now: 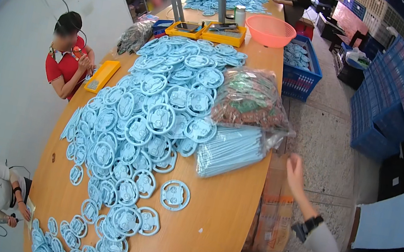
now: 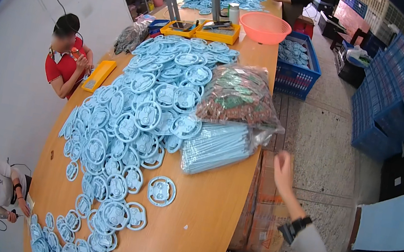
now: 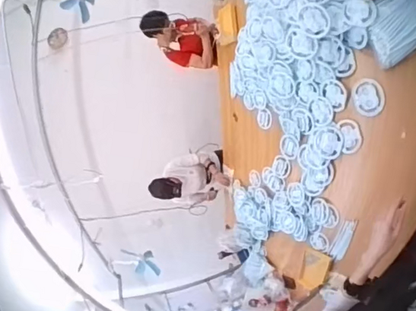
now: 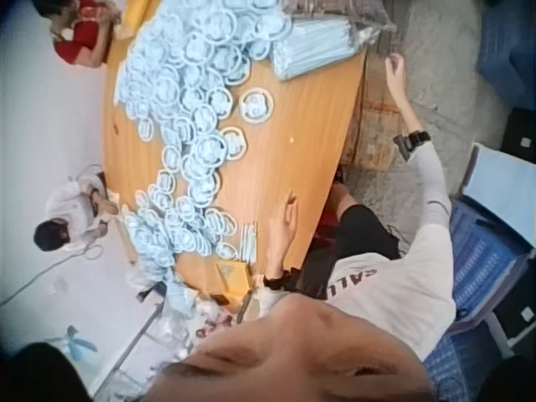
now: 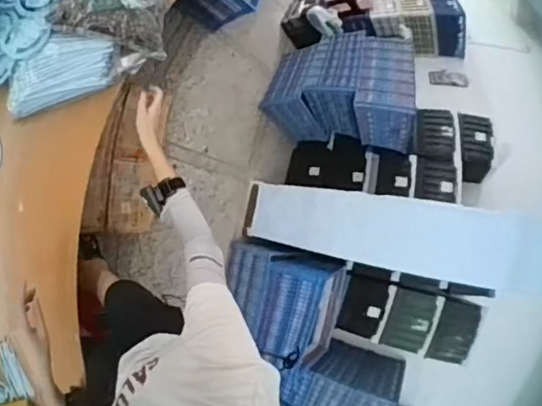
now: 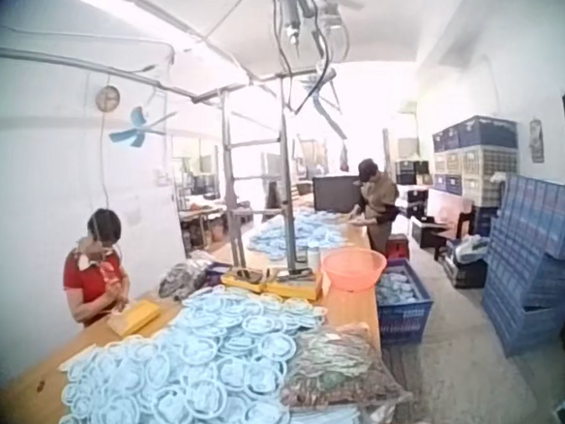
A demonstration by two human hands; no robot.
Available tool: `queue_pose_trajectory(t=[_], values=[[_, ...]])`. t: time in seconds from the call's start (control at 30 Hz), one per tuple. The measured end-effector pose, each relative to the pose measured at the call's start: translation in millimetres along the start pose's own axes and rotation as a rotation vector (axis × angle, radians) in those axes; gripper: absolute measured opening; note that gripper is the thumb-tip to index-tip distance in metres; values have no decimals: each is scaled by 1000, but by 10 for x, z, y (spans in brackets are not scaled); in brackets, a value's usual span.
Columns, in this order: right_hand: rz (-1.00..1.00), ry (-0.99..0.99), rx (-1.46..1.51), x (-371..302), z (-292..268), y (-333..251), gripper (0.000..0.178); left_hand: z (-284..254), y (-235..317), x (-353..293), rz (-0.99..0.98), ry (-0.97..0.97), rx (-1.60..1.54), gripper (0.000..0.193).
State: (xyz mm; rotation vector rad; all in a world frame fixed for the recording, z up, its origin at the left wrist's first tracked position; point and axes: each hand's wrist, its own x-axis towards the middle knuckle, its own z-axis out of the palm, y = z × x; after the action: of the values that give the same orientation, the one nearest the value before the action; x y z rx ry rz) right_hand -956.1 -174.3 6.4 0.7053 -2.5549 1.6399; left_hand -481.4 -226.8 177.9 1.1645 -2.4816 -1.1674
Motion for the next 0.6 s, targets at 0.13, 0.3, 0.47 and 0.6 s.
queue_pose_trajectory(t=[0.13,0.3,0.47,0.6], values=[[179,-117,-162,-1056,-565,938,31,150,180,113,53,-5,-175,33],[477,-279,-493,-2313,-1884,1074,31,224,181,328,1,-57,-262,36],[827,-200,-503,-3475,-3401,404,31,263,343,901,-14,-244,-232,36],[1047,-266,-558,-4297,-4166,241,31,235,410,984,46,-250,-206,34]])
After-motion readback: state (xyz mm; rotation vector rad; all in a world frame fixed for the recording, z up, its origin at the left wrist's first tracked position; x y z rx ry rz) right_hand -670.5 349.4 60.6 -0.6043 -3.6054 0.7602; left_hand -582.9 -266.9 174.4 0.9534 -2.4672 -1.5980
